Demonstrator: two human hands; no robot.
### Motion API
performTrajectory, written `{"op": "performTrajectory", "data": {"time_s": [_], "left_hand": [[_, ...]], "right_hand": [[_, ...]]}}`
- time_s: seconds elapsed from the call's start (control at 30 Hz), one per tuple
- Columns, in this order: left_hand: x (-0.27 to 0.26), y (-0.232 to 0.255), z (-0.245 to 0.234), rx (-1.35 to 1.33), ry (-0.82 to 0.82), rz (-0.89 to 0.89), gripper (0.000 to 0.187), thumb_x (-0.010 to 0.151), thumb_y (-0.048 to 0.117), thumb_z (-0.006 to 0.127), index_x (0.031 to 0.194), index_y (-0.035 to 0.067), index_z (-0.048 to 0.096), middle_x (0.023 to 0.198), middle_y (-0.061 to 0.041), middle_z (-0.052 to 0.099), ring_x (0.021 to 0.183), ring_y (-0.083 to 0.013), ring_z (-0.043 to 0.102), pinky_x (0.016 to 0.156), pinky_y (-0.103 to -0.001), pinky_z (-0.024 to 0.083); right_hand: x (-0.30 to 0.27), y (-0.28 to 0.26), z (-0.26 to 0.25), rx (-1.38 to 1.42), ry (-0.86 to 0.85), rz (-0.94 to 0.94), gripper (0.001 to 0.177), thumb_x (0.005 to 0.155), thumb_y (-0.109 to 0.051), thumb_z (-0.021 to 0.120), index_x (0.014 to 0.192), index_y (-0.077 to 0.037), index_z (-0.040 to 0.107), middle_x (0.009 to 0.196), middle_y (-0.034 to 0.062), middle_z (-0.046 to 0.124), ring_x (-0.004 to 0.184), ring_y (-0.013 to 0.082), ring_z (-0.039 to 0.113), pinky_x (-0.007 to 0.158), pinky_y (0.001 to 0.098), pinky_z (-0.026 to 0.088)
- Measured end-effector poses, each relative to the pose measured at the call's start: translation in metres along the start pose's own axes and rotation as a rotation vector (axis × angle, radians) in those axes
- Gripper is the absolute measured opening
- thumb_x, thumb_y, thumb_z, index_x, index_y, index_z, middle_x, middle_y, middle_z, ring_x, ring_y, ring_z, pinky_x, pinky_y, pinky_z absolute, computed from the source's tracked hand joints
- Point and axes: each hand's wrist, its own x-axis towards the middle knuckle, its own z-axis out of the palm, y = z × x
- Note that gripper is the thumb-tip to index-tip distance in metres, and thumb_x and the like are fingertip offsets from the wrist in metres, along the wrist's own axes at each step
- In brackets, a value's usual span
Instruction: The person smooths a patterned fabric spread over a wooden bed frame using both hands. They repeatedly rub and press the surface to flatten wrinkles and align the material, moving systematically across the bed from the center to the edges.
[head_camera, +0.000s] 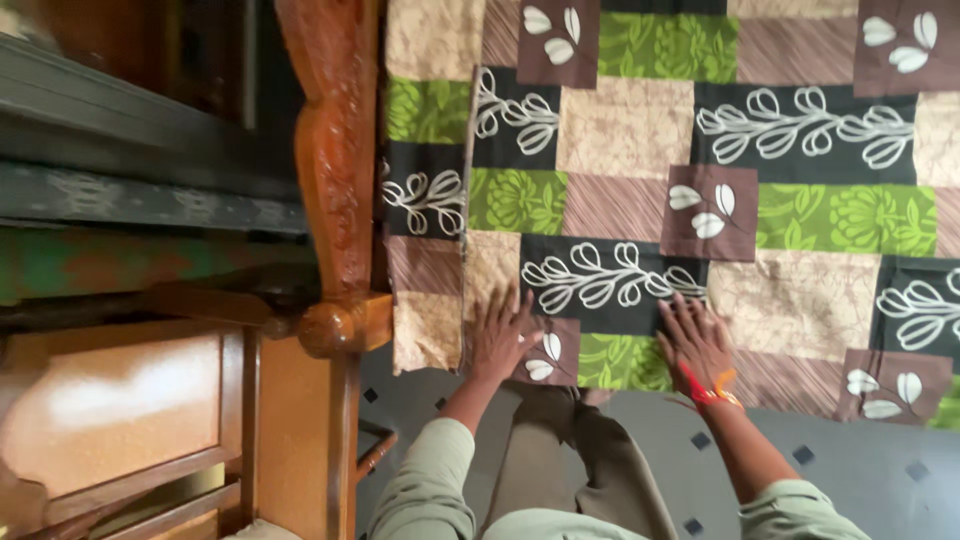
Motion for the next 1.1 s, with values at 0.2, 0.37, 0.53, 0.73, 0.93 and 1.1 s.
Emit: {"op": "performTrajectory", "data": {"time_s": [0.2, 0.37, 0.53, 0.73, 0.93, 1.1], "left_hand": [[-0.034, -0.023, -0.015, -0.035, -0.197, 0.260, 0.083, 0.092, 0.061, 0.062, 0.160, 0.026, 0.030, 0.169, -0.008, 0.020, 0.150, -0.0399, 0.022, 0.114, -0.063, 0.022], [-0.027, -0.057, -0.016, -0.079, -0.070, 0.092, 0.081, 0.095, 0.053, 0.065, 0.159, 0.016, 0.032, 0.172, -0.014, 0.018, 0.157, -0.0373, 0.019, 0.123, -0.054, 0.023], [-0.001, -0.080, -0.028, -0.108, -0.096, -0.110, 0.093, 0.091, 0.054, 0.062, 0.164, 0.010, 0.023, 0.172, -0.016, 0.012, 0.158, -0.0395, 0.010, 0.123, -0.056, 0.018], [-0.009, -0.071, -0.001, -0.131, -0.055, 0.135, 0.089, 0.091, 0.064, 0.057, 0.161, 0.015, 0.030, 0.170, -0.019, 0.014, 0.156, -0.0415, 0.012, 0.120, -0.067, 0.011], [-0.010, -0.081, -0.018, -0.177, -0.085, 0.204, 0.088, 0.095, 0.061, 0.055, 0.165, 0.014, 0.029, 0.172, -0.017, 0.014, 0.157, -0.0403, 0.012, 0.123, -0.062, 0.009], [0.064, -0.108, -0.042, 0.001, -0.040, 0.154, 0.091, 0.097, 0.063, 0.050, 0.164, 0.011, 0.017, 0.172, -0.016, 0.009, 0.158, -0.0363, 0.009, 0.125, -0.055, 0.010]], "right_hand": [[-0.023, 0.035, 0.001, 0.005, 0.043, 0.231, 0.070, 0.097, -0.047, 0.044, 0.159, -0.017, 0.035, 0.167, 0.0128, 0.033, 0.150, 0.0424, 0.026, 0.114, 0.0582, 0.024], [0.001, -0.014, 0.016, 0.261, 0.146, 0.174, 0.071, 0.108, -0.047, 0.036, 0.162, -0.002, 0.028, 0.165, 0.0284, 0.024, 0.154, 0.0465, 0.025, 0.124, 0.0610, 0.026], [0.045, -0.159, 0.022, 0.306, 0.059, 0.075, 0.069, 0.094, -0.040, 0.052, 0.158, -0.021, 0.033, 0.166, 0.0166, 0.025, 0.150, 0.0452, 0.026, 0.115, 0.0574, 0.030], [0.066, -0.223, 0.033, 0.209, 0.114, -0.096, 0.064, 0.098, -0.043, 0.052, 0.157, -0.023, 0.038, 0.168, 0.0103, 0.030, 0.155, 0.0368, 0.030, 0.120, 0.0551, 0.031], [0.056, -0.200, 0.022, 0.102, 0.024, 0.308, 0.075, 0.096, -0.055, 0.045, 0.161, -0.018, 0.032, 0.169, 0.0070, 0.027, 0.154, 0.0360, 0.024, 0.120, 0.0569, 0.023], [0.106, -0.217, 0.006, 0.251, 0.216, 0.426, 0.068, 0.104, -0.048, 0.043, 0.162, -0.014, 0.032, 0.172, 0.0106, 0.027, 0.157, 0.0394, 0.023, 0.123, 0.0555, 0.023]]}}
